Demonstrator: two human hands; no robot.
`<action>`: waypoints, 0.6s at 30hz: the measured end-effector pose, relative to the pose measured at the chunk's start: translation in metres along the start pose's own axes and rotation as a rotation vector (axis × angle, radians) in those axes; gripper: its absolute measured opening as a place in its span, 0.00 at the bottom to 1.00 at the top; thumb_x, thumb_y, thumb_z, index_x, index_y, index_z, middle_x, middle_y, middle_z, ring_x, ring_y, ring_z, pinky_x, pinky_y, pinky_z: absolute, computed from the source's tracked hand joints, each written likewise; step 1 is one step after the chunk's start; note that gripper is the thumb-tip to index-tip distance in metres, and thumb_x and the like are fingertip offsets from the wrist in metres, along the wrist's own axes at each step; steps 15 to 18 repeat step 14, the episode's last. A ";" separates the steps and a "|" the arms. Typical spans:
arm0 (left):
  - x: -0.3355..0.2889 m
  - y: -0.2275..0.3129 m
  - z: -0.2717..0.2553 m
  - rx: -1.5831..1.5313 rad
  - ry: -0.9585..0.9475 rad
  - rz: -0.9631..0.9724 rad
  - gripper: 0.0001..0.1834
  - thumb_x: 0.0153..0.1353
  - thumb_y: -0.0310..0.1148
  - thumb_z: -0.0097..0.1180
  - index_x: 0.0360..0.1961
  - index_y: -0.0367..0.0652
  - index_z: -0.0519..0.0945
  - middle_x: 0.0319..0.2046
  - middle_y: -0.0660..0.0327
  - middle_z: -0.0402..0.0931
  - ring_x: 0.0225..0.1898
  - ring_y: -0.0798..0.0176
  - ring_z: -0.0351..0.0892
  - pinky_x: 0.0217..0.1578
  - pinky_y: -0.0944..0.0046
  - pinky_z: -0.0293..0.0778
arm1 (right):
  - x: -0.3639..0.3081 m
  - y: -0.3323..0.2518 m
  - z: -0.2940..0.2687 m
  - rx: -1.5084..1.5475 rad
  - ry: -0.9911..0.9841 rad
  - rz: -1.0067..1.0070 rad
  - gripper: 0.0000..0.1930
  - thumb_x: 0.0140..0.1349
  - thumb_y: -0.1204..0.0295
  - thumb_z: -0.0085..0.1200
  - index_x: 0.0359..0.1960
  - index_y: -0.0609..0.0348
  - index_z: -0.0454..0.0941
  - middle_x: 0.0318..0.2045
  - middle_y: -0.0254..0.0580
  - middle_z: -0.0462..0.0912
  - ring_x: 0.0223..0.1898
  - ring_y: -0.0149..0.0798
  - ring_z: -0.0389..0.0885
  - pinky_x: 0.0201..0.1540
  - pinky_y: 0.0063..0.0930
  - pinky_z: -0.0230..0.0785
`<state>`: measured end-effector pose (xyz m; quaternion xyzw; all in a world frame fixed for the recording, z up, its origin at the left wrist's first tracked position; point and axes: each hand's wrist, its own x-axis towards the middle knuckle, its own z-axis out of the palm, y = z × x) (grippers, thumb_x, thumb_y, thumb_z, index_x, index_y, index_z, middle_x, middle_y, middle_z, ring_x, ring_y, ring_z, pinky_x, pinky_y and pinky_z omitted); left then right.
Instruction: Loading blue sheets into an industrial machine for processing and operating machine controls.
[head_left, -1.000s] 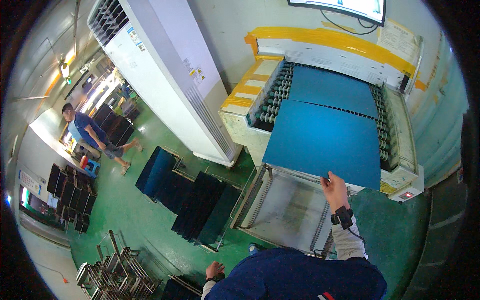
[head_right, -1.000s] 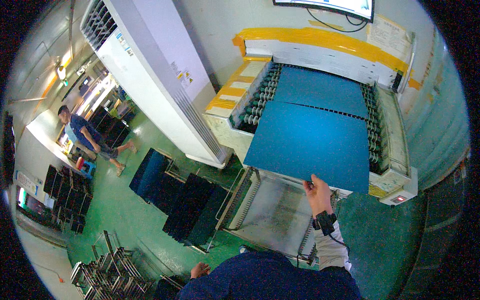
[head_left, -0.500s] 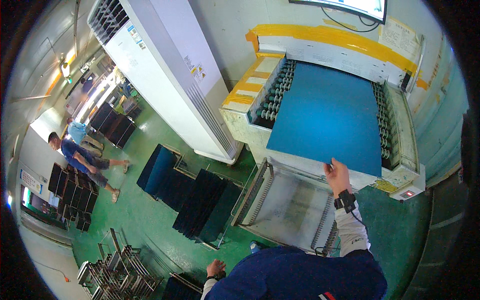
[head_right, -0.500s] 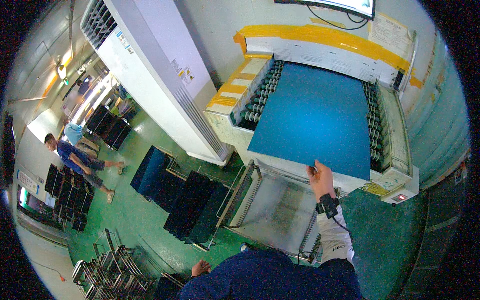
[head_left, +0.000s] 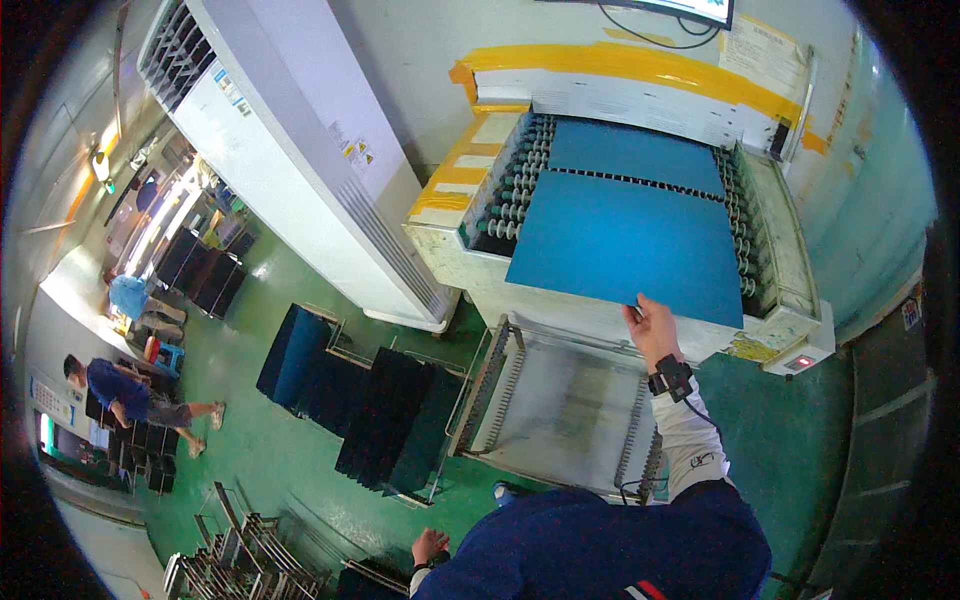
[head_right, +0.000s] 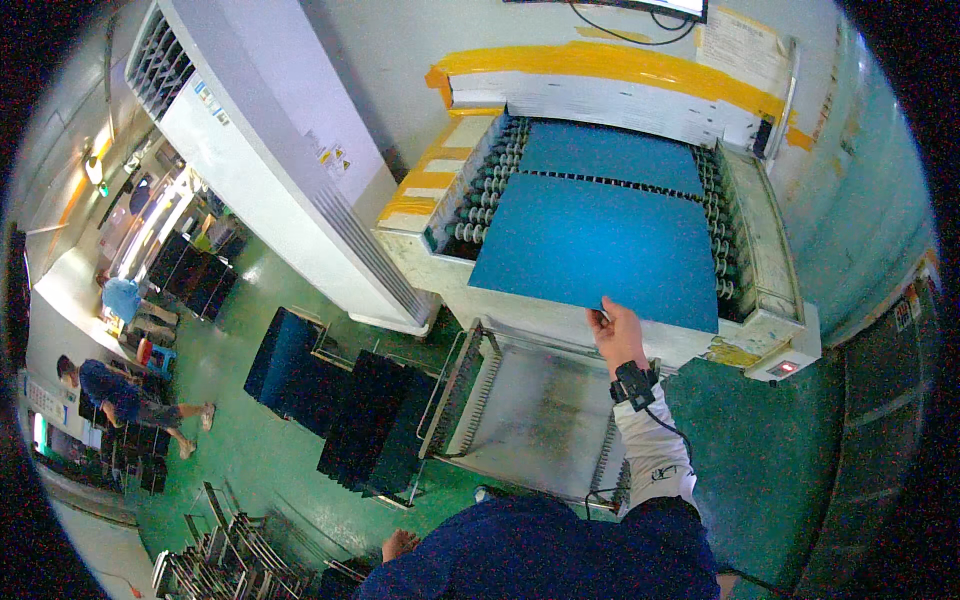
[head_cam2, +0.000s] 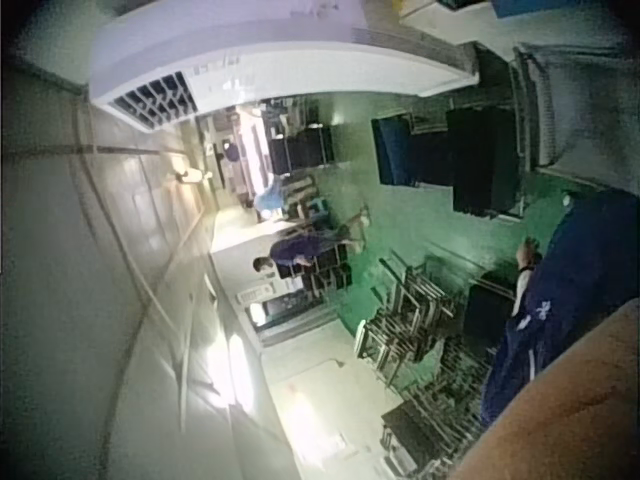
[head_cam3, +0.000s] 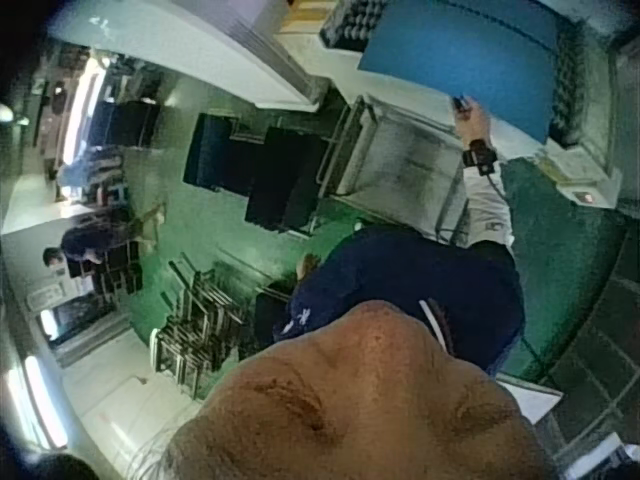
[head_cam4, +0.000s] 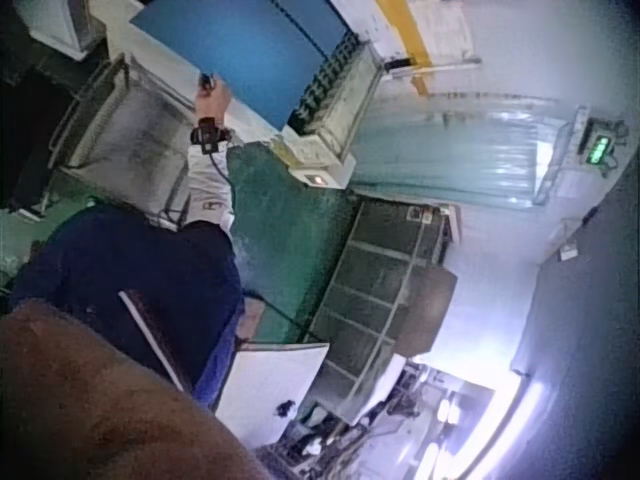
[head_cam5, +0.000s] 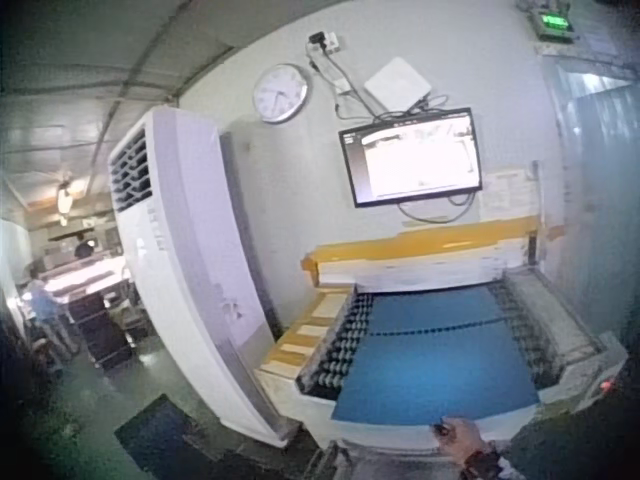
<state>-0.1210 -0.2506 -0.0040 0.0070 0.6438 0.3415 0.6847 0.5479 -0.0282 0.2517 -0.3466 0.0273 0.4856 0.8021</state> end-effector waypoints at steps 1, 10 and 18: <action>-0.002 -0.002 -0.001 -0.033 -0.019 0.001 0.14 0.62 0.38 0.42 0.34 0.36 0.70 0.40 0.53 0.74 0.41 0.54 0.76 0.37 0.59 0.73 | -0.006 -0.001 0.004 0.025 -0.007 0.005 0.06 0.55 0.78 0.51 0.34 0.60 0.69 0.34 0.39 0.74 0.36 0.38 0.72 0.41 0.30 0.72; -0.003 0.002 0.000 -0.035 -0.045 0.044 0.21 0.61 0.42 0.44 0.44 0.33 0.66 0.48 0.45 0.68 0.43 0.43 0.73 0.39 0.48 0.72 | -0.013 -0.005 0.005 -0.015 -0.029 0.041 0.05 0.57 0.76 0.48 0.33 0.64 0.68 0.32 0.46 0.74 0.35 0.42 0.73 0.41 0.33 0.73; -0.015 -0.001 0.006 0.329 -0.036 0.232 0.27 0.60 0.45 0.47 0.48 0.29 0.64 0.48 0.42 0.68 0.42 0.40 0.73 0.37 0.46 0.74 | -0.007 -0.006 0.002 -0.048 -0.035 0.083 0.06 0.55 0.76 0.51 0.32 0.64 0.69 0.30 0.45 0.75 0.34 0.42 0.74 0.39 0.31 0.73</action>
